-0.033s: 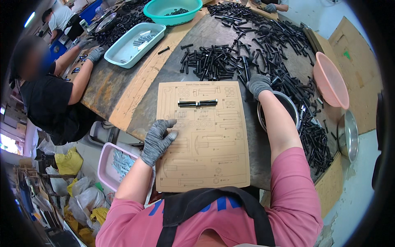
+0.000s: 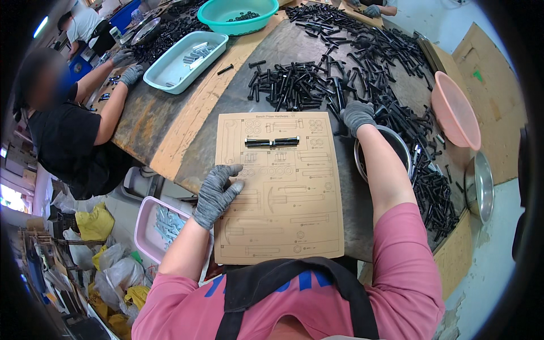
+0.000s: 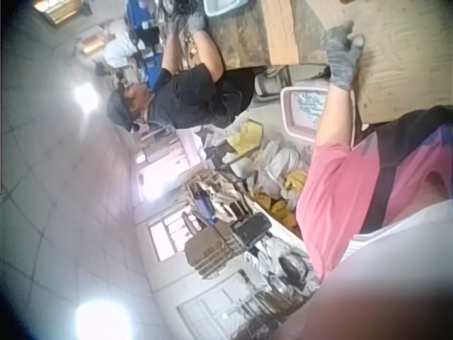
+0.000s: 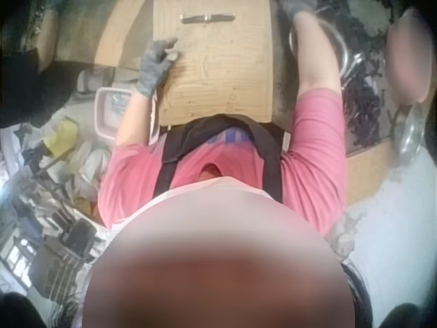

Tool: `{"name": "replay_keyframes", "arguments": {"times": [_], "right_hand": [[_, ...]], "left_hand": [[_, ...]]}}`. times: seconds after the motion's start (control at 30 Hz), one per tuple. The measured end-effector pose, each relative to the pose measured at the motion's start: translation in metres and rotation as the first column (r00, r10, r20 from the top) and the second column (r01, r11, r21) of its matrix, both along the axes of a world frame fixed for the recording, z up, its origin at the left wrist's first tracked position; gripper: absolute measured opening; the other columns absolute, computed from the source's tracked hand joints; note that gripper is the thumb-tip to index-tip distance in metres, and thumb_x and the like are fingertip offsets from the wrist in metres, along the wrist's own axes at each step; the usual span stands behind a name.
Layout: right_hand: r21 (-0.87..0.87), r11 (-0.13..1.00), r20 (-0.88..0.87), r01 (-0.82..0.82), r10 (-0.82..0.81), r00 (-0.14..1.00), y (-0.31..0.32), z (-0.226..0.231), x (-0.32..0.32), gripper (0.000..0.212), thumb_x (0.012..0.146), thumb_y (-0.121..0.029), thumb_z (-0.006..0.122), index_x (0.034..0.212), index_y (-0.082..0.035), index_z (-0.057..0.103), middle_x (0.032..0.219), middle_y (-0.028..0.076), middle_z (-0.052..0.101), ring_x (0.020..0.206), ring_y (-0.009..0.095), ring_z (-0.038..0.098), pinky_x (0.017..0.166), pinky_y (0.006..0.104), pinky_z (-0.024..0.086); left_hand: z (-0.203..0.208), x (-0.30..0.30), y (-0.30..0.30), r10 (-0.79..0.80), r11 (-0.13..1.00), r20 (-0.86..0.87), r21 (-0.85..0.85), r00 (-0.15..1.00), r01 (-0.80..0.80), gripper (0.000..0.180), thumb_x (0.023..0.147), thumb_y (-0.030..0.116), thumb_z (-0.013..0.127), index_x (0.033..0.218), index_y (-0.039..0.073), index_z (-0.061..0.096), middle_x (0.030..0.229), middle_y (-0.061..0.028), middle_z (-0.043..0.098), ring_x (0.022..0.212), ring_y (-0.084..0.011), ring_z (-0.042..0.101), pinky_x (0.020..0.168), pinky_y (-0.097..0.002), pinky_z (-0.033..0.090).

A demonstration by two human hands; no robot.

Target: The person assembles small black metal hardware components on a cardboard template. They pick up rods and rings, place them into designated slots, and then transfer the assembled units into a pink bin. The process is repeated continuously throughout the clip.

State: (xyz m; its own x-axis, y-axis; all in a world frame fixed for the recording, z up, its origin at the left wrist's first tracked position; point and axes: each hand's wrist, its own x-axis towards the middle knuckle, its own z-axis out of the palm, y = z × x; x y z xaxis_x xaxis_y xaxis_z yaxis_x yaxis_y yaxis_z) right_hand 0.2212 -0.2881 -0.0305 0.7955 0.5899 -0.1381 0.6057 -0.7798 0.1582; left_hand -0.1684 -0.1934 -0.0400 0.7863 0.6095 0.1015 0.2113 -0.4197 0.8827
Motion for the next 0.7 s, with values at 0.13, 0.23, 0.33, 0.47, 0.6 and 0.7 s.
{"name": "replay_keyframes", "arguments": {"times": [0.13, 0.23, 0.33, 0.47, 0.6, 0.7], "right_hand": [[0.16, 0.982, -0.079, 0.099, -0.087, 0.993, -0.007, 0.014, 0.014, 0.039, 0.08, -0.032, 0.048, 0.109, -0.008, 0.056, 0.109, 0.017, 0.058, 0.102, 0.029, 0.055, 0.089, 0.0426, 0.039], [0.369, 0.916, -0.118, 0.157, -0.121, 0.986, -0.018, 0.017, 0.025, 0.043, 0.08, -0.037, 0.048, 0.108, -0.005, 0.055, 0.108, 0.021, 0.056, 0.102, 0.032, 0.054, 0.087, 0.043, 0.041], [0.583, 0.788, -0.115, 0.199, -0.162, 0.98, -0.033, 0.021, 0.041, 0.047, 0.078, -0.041, 0.049, 0.105, -0.004, 0.056, 0.105, 0.023, 0.056, 0.099, 0.036, 0.054, 0.084, 0.0413, 0.043], [0.805, 0.344, -0.505, 0.483, -0.031, 0.863, -0.034, 0.045, 0.056, 0.029, 0.078, -0.031, 0.052, 0.081, -0.003, 0.06, 0.076, 0.015, 0.06, 0.079, 0.027, 0.06, 0.068, 0.0339, 0.047], [0.574, -0.257, -0.445, 0.778, 0.699, 0.56, -0.037, 0.053, 0.024, 0.021, 0.079, -0.025, 0.054, 0.074, -0.007, 0.062, 0.069, 0.007, 0.061, 0.077, 0.023, 0.061, 0.076, 0.0383, 0.048], [0.372, -0.213, -0.026, 0.904, 0.971, 0.239, -0.047, 0.042, -0.022, 0.018, 0.078, -0.022, 0.056, 0.078, -0.005, 0.061, 0.086, 0.009, 0.062, 0.09, 0.026, 0.058, 0.09, 0.0471, 0.042]], "left_hand": [[0.006, -0.002, -0.002, 0.008, 1.0, 0.013, 0.016, 1.0, -0.008, 0.033, 0.077, 0.015, 0.064, 0.107, 0.003, 0.056, 0.088, -0.0045, 0.051, 0.068, -0.0108, 0.047, 0.062, -0.0241, 0.041], [0.009, 0.001, -0.003, 0.009, 0.999, 0.008, 0.042, 1.0, -0.01, 0.033, 0.077, 0.016, 0.064, 0.107, 0.003, 0.057, 0.088, -0.0047, 0.053, 0.069, -0.0117, 0.047, 0.063, -0.0249, 0.041], [0.012, 0.006, -0.006, 0.002, 0.997, -0.007, 0.079, 1.0, -0.002, 0.033, 0.077, 0.015, 0.063, 0.107, 0.003, 0.057, 0.088, -0.0047, 0.054, 0.07, -0.0117, 0.048, 0.064, -0.0249, 0.042], [0.015, 0.015, -0.014, -0.001, 1.0, 0.014, 0.025, 1.0, 0.001, 0.033, 0.078, 0.014, 0.063, 0.108, 0.003, 0.056, 0.088, -0.0044, 0.055, 0.071, -0.0108, 0.049, 0.067, -0.0239, 0.042], [0.025, 0.026, -0.027, -0.002, 0.986, 0.143, -0.164, 0.99, 0.026, 0.031, 0.079, 0.014, 0.062, 0.108, 0.004, 0.057, 0.088, -0.0028, 0.056, 0.074, -0.0096, 0.05, 0.066, -0.0236, 0.044], [0.037, 0.041, -0.039, -0.029, 0.932, 0.113, -0.357, 0.993, 0.068, 0.036, 0.084, 0.024, 0.056, 0.114, 0.004, 0.053, 0.099, -0.0051, 0.059, 0.084, -0.0118, 0.055, 0.069, -0.0226, 0.044]]}}
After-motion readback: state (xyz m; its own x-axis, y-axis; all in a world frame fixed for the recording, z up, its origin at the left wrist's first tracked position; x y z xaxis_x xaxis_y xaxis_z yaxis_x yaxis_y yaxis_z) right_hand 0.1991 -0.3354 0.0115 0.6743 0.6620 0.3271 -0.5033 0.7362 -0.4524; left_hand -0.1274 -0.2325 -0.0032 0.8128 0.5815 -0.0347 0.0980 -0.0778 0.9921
